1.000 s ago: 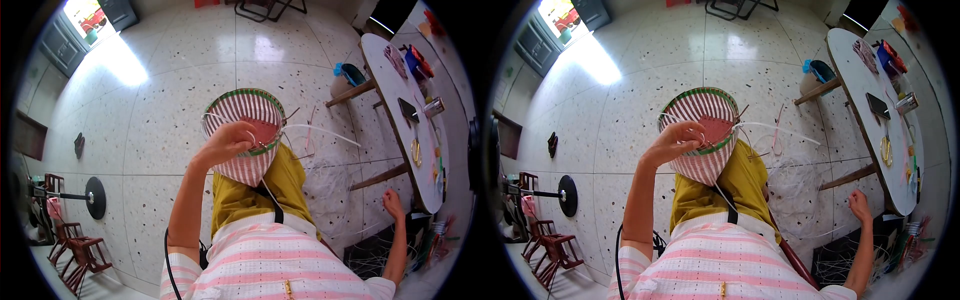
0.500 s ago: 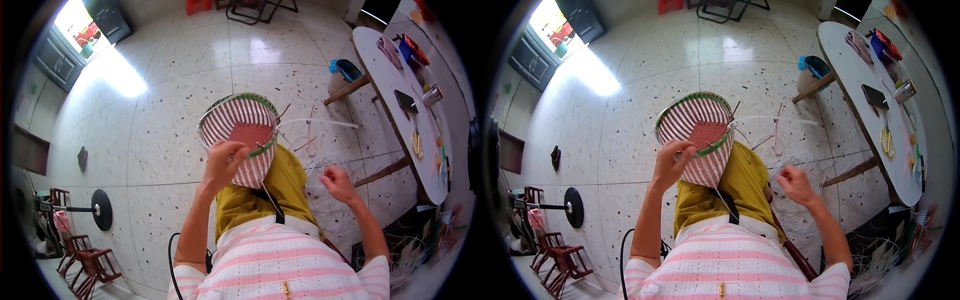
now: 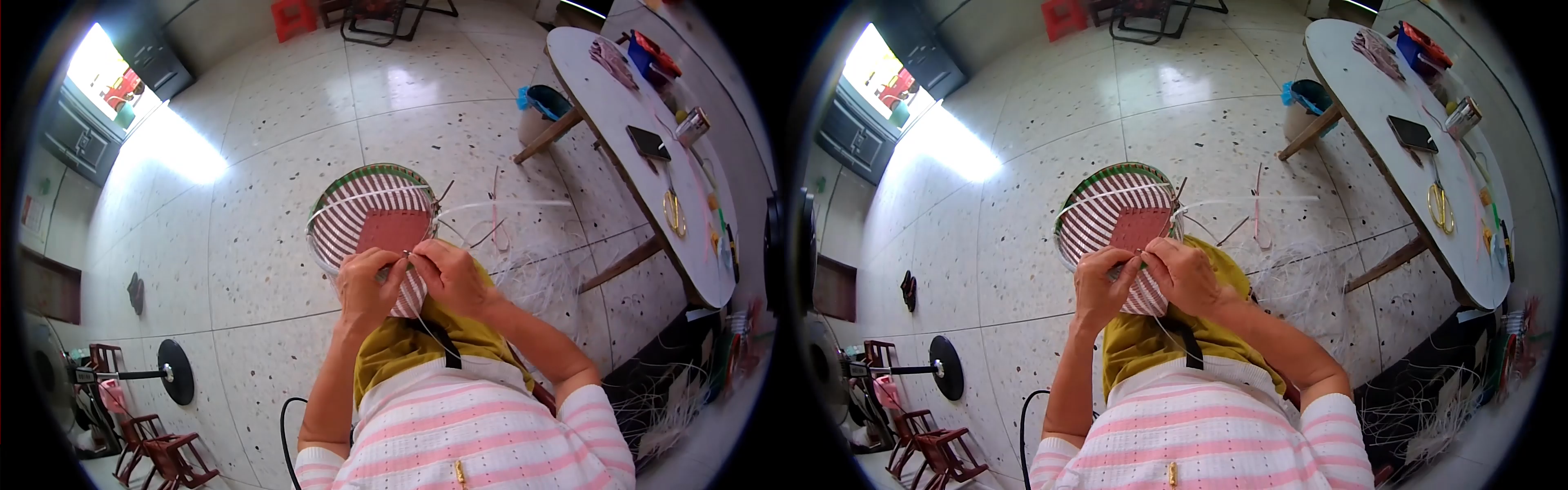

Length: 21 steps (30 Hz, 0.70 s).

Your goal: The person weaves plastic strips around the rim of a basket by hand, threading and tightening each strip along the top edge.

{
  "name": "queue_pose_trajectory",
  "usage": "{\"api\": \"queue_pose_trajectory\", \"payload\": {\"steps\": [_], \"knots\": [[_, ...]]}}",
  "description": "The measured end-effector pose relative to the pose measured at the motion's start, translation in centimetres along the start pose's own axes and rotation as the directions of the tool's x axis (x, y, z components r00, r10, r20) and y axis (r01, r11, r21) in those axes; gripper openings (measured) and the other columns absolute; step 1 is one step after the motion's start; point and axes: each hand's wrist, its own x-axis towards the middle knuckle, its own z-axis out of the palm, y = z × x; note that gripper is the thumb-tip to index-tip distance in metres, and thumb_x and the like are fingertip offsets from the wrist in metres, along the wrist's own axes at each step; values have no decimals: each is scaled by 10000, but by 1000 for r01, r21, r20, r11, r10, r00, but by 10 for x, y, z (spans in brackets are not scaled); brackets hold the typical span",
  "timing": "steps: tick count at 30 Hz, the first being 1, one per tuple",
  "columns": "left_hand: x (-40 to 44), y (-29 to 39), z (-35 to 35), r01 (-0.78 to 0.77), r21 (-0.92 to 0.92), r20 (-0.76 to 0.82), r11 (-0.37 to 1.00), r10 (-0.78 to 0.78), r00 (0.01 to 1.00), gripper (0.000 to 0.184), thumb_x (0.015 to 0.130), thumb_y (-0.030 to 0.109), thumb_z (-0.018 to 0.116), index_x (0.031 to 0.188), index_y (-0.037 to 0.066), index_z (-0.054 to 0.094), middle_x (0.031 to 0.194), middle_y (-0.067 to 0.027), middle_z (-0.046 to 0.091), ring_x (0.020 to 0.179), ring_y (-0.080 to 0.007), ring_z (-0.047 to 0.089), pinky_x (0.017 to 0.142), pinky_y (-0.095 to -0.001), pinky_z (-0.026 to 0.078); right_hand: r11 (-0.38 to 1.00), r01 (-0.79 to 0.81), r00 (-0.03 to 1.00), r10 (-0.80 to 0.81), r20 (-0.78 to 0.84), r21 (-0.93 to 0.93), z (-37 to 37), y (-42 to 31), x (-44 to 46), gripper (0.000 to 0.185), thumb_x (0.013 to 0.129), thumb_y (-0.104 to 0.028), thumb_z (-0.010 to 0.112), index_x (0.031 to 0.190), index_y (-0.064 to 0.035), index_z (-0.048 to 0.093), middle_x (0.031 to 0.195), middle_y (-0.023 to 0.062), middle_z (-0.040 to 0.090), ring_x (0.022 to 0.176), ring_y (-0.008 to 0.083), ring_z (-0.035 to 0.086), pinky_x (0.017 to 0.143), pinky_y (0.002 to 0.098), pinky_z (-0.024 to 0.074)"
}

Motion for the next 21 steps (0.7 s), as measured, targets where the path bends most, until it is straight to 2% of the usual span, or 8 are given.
{"api": "queue_pose_trajectory", "payload": {"steps": [5, 9, 11, 12, 14, 17, 19, 21], "knots": [[2, 2, 3, 57, -52, -31, 997, -59, 998, 97, 835, 101, 745, 864, 12, 720, 758, -104, 701, 670, -251, 675, 661, -324, 491, 966, -249, 968, 249, 7, 63, 4, -10, -3, 126, 922, -107, 664, 872, -19, 589, 707, 182, 626, 611, 371, 632, 540, 413, 479], [0, 2, 9, 63, -35, -78, 997, -65, 995, 89, 841, 113, 745, 854, 31, 714, 760, -75, 700, 678, -224, 670, 678, -315, 471, 977, -212, 977, 213, -18, 12, 5, -8, -1, 128, 929, -85, 646, 840, -20, 582, 666, 183, 598, 562, 354, 612, 517, 395, 463], [-2, 1, 11, 64, -25, -86, 998, -66, 994, 86, 841, 136, 740, 848, 57, 707, 781, -54, 699, 693, -209, 662, 692, -321, 435, 932, -340, 938, 345, -19, 125, 6, -7, -1, 170, 948, -102, 643, 813, -20, 579, 609, 111, 591, 496, 225, 574, 491, 334, 433], [-2, 1, 11, 63, -15, -93, 998, -64, 994, 84, 842, 159, 735, 842, 83, 700, 802, -32, 698, 708, -193, 654, 706, -326, 399, 933, -339, 939, 344, -18, 124, 8, -2, -4, 170, 948, -102, 643, 813, -20, 579, 609, 111, 591, 496, 225, 574, 491, 334, 433], [-3, 2, 10, 54, -4, -99, 999, -54, 994, 79, 843, 156, 733, 842, 84, 701, 800, -29, 697, 698, -194, 648, 704, -325, 398, 679, -547, 794, 606, 47, 490, 15, 9, -7, 218, 966, -125, 644, 782, -30, 576, 604, 8, 579, 510, 75, 503, 483, 259, 394], [-6, 3, 7, 47, 5, -107, 999, -47, 993, 71, 845, 149, 729, 840, 85, 701, 796, -25, 695, 672, -199, 633, 701, -326, 396, 585, -587, 711, 703, 11, 559, 7, 17, -3, 245, 972, -137, 651, 762, -36, 576, 634, -48, 571, 552, 15, 473, 487, 222, 378], [-7, 2, 5, 44, -3, -113, 999, -44, 993, 67, 845, 146, 727, 838, 85, 700, 794, -24, 693, 657, -202, 624, 700, -326, 395, 612, -558, 738, 675, -2, 560, 4, 21, 1, 239, 971, -123, 644, 757, -36, 586, 627, -31, 578, 546, 26, 484, 492, 221, 386], [-8, 0, 5, 41, -16, -108, 999, -42, 993, 64, 845, 141, 725, 833, 84, 697, 788, -23, 690, 634, -208, 606, 700, -327, 395, 679, -566, 795, 599, 93, 467, -1, 26, 5, 223, 969, -121, 644, 770, -28, 602, 627, -19, 584, 555, 28, 492, 502, 220, 394]]}}
